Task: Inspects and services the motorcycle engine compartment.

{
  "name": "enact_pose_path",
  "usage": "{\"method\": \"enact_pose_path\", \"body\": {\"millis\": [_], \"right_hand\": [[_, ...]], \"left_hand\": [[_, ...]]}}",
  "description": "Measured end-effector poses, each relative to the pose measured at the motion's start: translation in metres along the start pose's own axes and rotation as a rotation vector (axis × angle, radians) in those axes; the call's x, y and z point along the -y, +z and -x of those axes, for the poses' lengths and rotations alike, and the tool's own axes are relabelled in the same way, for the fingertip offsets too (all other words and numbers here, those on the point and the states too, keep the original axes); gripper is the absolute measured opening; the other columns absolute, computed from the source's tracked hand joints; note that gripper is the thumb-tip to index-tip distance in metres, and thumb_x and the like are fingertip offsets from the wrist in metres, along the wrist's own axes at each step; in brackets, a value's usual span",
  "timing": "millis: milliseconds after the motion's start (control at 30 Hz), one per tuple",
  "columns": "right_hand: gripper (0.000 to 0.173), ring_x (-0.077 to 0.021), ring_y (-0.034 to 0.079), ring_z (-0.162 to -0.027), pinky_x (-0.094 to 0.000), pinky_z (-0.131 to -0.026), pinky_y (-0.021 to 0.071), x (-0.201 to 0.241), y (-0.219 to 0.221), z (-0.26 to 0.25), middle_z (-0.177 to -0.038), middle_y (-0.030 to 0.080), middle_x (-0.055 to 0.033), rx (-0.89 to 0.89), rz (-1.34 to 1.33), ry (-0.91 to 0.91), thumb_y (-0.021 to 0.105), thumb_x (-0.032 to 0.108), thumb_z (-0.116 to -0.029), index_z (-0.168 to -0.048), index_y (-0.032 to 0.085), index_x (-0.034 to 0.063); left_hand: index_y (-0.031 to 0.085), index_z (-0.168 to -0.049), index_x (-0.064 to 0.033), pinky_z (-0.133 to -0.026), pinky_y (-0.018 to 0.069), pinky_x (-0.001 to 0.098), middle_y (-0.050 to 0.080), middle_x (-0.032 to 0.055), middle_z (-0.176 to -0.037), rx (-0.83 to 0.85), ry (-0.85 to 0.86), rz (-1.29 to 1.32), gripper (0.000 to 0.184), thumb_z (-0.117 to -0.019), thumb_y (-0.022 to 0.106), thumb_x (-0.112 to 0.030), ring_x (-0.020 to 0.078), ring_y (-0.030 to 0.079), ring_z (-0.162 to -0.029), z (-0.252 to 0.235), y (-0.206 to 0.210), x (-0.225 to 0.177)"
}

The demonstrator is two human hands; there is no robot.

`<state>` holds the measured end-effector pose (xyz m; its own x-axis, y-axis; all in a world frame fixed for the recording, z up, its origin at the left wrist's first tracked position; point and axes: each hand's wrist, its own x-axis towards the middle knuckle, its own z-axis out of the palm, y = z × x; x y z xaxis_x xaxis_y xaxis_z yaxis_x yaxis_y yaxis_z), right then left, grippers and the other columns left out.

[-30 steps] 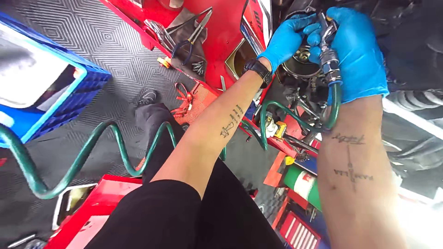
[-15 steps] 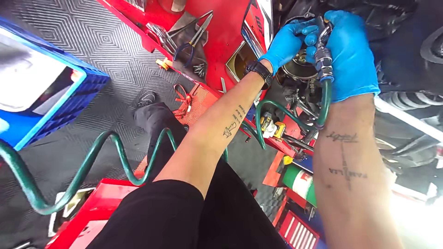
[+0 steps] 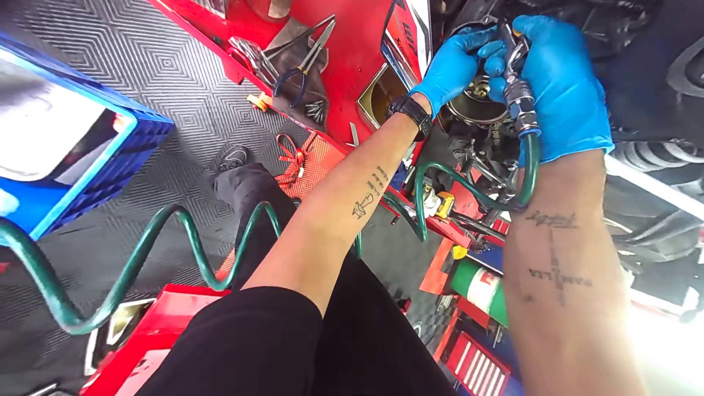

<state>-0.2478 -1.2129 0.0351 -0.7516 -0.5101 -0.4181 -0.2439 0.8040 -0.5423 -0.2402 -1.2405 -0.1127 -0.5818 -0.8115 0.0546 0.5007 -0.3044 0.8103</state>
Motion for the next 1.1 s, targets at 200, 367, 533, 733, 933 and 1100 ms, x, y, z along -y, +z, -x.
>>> {"method": "enact_pose_path", "body": {"millis": [200,367,533,733,933,1100], "right_hand": [[0.032,-0.0064,0.055,-0.054,-0.0224,-0.048,0.0457,0.001,0.008,-0.005,-0.069,0.058,0.0043,-0.145,-0.033,-0.041,0.034,0.033,-0.1107,-0.102,0.059,0.0159],[0.035,-0.0046,0.052,-0.049,-0.0201,-0.044,0.0415,0.007,0.003,-0.007,-0.067,0.058,0.0058,-0.047,0.026,0.000,0.030,0.032,-0.1110,-0.101,0.060,0.0169],[0.036,-0.0046,0.052,-0.050,-0.0203,-0.045,0.0414,0.004,0.000,-0.008,-0.068,0.058,0.0065,-0.017,0.037,0.007,0.030,0.033,-0.1109,-0.101,0.061,0.0181],[0.036,-0.0041,0.053,-0.049,-0.0198,-0.043,0.0425,0.003,0.003,-0.008,-0.065,0.059,0.0071,-0.034,0.060,-0.040,0.032,0.031,-0.1108,-0.097,0.061,0.0166],[0.038,-0.0048,0.052,-0.049,-0.0208,-0.044,0.0420,-0.005,-0.001,-0.005,-0.064,0.057,0.0072,0.013,0.041,-0.028,0.033,0.037,-0.1098,-0.095,0.062,0.0183],[0.031,-0.0073,0.060,-0.062,-0.0270,-0.056,0.0536,-0.057,-0.013,0.045,-0.079,0.063,0.0073,0.149,0.021,-0.252,0.048,0.042,-0.1049,-0.112,0.067,0.0187]], "left_hand": [[0.071,-0.125,-0.0007,-0.097,0.0520,0.0297,0.069,0.0138,-0.125,0.005,0.012,-0.047,0.033,-0.0978,0.052,0.006,0.0152,0.065,-0.111,-0.002,-0.001,0.002],[0.069,-0.125,0.0022,-0.101,0.0511,0.0316,0.068,0.0161,-0.127,0.015,-0.006,-0.029,0.032,-0.0979,0.053,0.005,0.0176,0.065,-0.115,-0.002,-0.002,0.002],[0.069,-0.127,0.0009,-0.100,0.0515,0.0305,0.069,0.0147,-0.124,0.008,0.002,-0.047,0.034,-0.0982,0.052,0.005,0.0159,0.065,-0.113,-0.002,-0.002,0.001],[0.070,-0.122,0.0020,-0.098,0.0512,0.0318,0.069,0.0150,-0.119,0.001,0.008,-0.048,0.032,-0.0975,0.051,0.005,0.0165,0.065,-0.110,-0.002,-0.002,0.001],[0.071,-0.112,0.0037,-0.089,0.0532,0.0296,0.070,0.0127,-0.106,0.007,0.024,-0.008,0.024,-0.0973,0.053,0.005,0.0130,0.065,-0.097,0.000,-0.001,0.001],[0.059,-0.140,0.0022,-0.117,0.0407,0.0359,0.058,0.0167,-0.146,0.119,0.057,-0.148,0.042,-0.0977,0.057,0.002,0.0222,0.054,-0.136,0.016,-0.012,-0.009]]}}
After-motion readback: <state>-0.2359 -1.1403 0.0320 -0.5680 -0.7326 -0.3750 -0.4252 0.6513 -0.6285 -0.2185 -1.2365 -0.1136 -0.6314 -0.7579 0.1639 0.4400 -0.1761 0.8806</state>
